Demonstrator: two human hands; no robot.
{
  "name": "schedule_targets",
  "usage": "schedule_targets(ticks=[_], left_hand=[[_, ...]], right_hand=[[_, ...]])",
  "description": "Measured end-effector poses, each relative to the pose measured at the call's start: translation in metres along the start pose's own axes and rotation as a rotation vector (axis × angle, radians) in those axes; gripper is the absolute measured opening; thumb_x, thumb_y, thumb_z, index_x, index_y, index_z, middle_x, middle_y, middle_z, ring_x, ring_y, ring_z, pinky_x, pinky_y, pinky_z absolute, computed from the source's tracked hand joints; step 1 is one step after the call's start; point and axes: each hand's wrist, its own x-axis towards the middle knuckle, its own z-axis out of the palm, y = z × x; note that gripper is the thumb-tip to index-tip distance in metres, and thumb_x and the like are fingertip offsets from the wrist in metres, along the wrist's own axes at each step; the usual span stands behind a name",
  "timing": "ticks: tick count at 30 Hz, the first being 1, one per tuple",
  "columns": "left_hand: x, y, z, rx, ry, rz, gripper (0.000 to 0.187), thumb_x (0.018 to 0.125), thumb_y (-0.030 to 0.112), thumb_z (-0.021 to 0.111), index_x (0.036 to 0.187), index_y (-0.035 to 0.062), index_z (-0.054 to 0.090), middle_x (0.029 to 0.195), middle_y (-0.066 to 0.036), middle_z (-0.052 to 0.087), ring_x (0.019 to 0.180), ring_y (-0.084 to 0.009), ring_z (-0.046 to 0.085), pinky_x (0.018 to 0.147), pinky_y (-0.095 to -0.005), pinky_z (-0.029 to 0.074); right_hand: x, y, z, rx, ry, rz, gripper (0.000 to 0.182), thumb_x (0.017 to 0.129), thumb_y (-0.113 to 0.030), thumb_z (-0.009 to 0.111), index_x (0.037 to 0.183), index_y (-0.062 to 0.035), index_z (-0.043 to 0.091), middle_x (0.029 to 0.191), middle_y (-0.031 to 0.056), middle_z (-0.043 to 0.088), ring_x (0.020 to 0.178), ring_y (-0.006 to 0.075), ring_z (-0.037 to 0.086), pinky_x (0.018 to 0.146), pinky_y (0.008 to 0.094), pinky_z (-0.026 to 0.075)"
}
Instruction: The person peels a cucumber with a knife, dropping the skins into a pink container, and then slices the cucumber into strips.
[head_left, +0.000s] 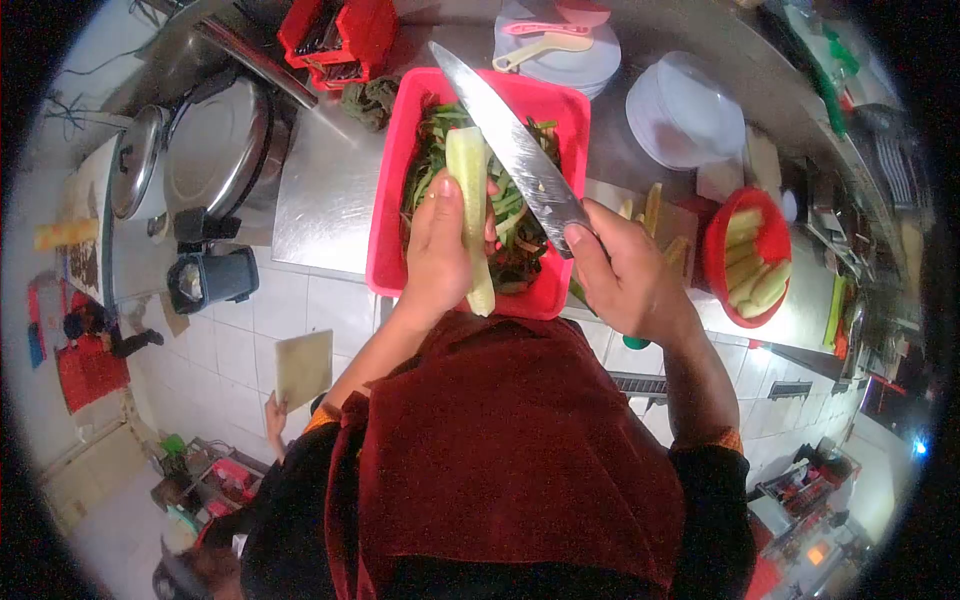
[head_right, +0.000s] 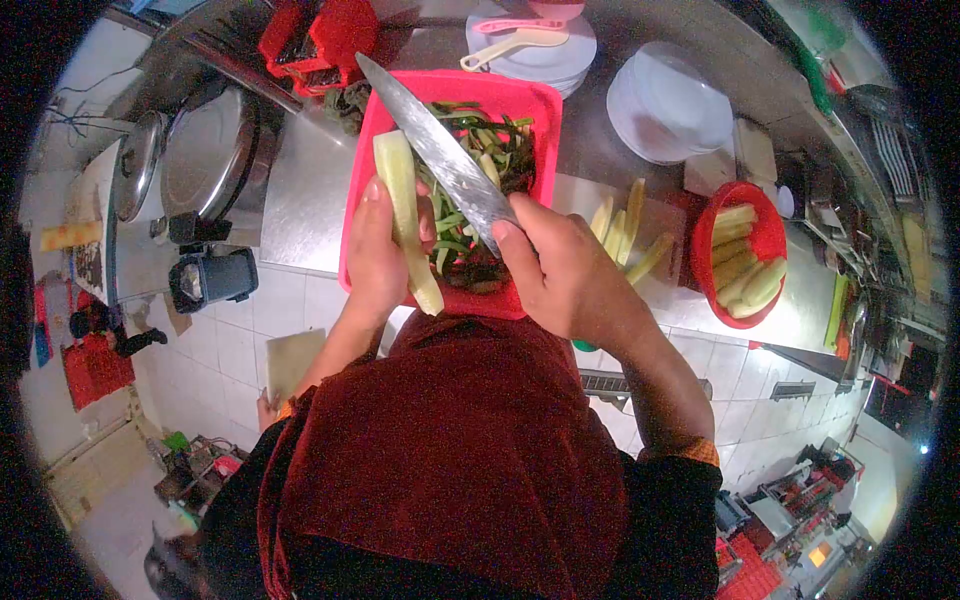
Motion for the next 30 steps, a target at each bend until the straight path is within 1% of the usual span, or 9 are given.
schedule_targets(ticks=[5, 7, 8, 10, 15, 20, 23, 25, 30], left_hand=[[-0.003, 0.005, -0.001, 0.04, 0.006, 0.026, 0.045, 0.106, 0.039, 0.025, 0.104, 0.0055, 0.055, 0.07, -0.002, 0.051, 0.061, -0.0086, 0.047, 0.056, -0.0239, 0.04], [-0.003, 0.005, 0.0, 0.035, 0.012, 0.029, 0.045, 0.106, 0.039, 0.025, 0.104, 0.0057, 0.055, 0.07, -0.002, 0.051, 0.061, -0.0084, 0.046, 0.056, -0.0232, 0.04], [-0.003, 0.005, 0.0, 0.029, 0.017, 0.031, 0.045, 0.106, 0.039, 0.026, 0.103, 0.0059, 0.055, 0.071, -0.001, 0.051, 0.061, -0.0081, 0.046, 0.055, -0.0226, 0.04], [-0.004, 0.007, 0.001, 0.045, 0.014, 0.03, 0.045, 0.106, 0.039, 0.026, 0.102, 0.0058, 0.055, 0.07, -0.001, 0.051, 0.06, -0.008, 0.046, 0.055, -0.0224, 0.039], [-0.003, 0.016, 0.002, 0.07, 0.036, 0.018, 0.045, 0.106, 0.039, 0.026, 0.1, 0.0055, 0.055, 0.069, -0.001, 0.051, 0.059, -0.008, 0.047, 0.054, -0.0228, 0.04], [0.0, 0.022, 0.002, 0.213, 0.1, 0.036, 0.044, 0.107, 0.038, 0.027, 0.097, 0.0049, 0.055, 0.069, -0.001, 0.051, 0.061, -0.0084, 0.048, 0.056, -0.0248, 0.041], [0.003, 0.017, 0.001, 0.168, 0.18, 0.068, 0.043, 0.107, 0.037, 0.027, 0.095, 0.0053, 0.054, 0.069, -0.001, 0.051, 0.061, -0.0085, 0.048, 0.056, -0.0252, 0.041], [0.007, 0.016, 0.001, 0.184, 0.188, 0.076, 0.042, 0.107, 0.036, 0.028, 0.093, 0.0056, 0.054, 0.069, -0.001, 0.051, 0.061, -0.0085, 0.048, 0.056, -0.0251, 0.041], [0.011, 0.016, 0.001, 0.157, 0.251, 0.082, 0.04, 0.107, 0.035, 0.03, 0.092, 0.0061, 0.054, 0.069, 0.0, 0.051, 0.06, -0.0087, 0.048, 0.055, -0.0251, 0.04]], right_hand=[[-0.004, -0.001, 0.002, -0.009, 0.047, -0.048, 0.017, 0.097, -0.014, 0.052, 0.09, 0.0015, 0.048, 0.071, 0.0249, 0.054, 0.07, 0.0466, 0.056, 0.059, 0.0481, 0.041], [-0.006, -0.005, 0.0, 0.013, -0.017, 0.064, 0.017, 0.096, -0.014, 0.052, 0.09, 0.0016, 0.048, 0.073, 0.0249, 0.054, 0.071, 0.0463, 0.056, 0.059, 0.0482, 0.041], [-0.006, -0.004, 0.0, 0.013, -0.017, 0.064, 0.017, 0.096, -0.014, 0.052, 0.09, 0.0016, 0.048, 0.073, 0.0249, 0.054, 0.071, 0.0463, 0.056, 0.059, 0.0482, 0.041], [-0.007, -0.002, 0.002, -0.034, 0.026, -0.029, 0.017, 0.096, -0.014, 0.052, 0.091, 0.0014, 0.048, 0.073, 0.0246, 0.054, 0.071, 0.0462, 0.056, 0.06, 0.0491, 0.041], [-0.014, -0.003, 0.003, -0.044, -0.015, -0.013, 0.016, 0.096, -0.014, 0.052, 0.091, 0.001, 0.049, 0.073, 0.0247, 0.054, 0.072, 0.0468, 0.056, 0.062, 0.0505, 0.04], [-0.013, -0.002, 0.008, 0.023, -0.058, 0.046, 0.015, 0.096, -0.013, 0.051, 0.091, 0.0012, 0.049, 0.073, 0.0254, 0.054, 0.073, 0.0466, 0.056, 0.063, 0.0508, 0.04], [-0.015, 0.001, 0.017, 0.028, -0.046, -0.019, 0.015, 0.097, -0.013, 0.05, 0.092, 0.0012, 0.049, 0.073, 0.0256, 0.054, 0.074, 0.0462, 0.056, 0.063, 0.0502, 0.04], [-0.015, 0.003, 0.02, 0.08, -0.073, 0.042, 0.015, 0.097, -0.014, 0.049, 0.094, 0.001, 0.05, 0.075, 0.026, 0.055, 0.077, 0.0465, 0.058, 0.065, 0.0492, 0.042], [-0.017, 0.006, 0.03, 0.046, -0.096, 0.049, 0.016, 0.098, -0.014, 0.048, 0.097, 0.0012, 0.051, 0.079, 0.0266, 0.058, 0.081, 0.0464, 0.059, 0.068, 0.0475, 0.045]])
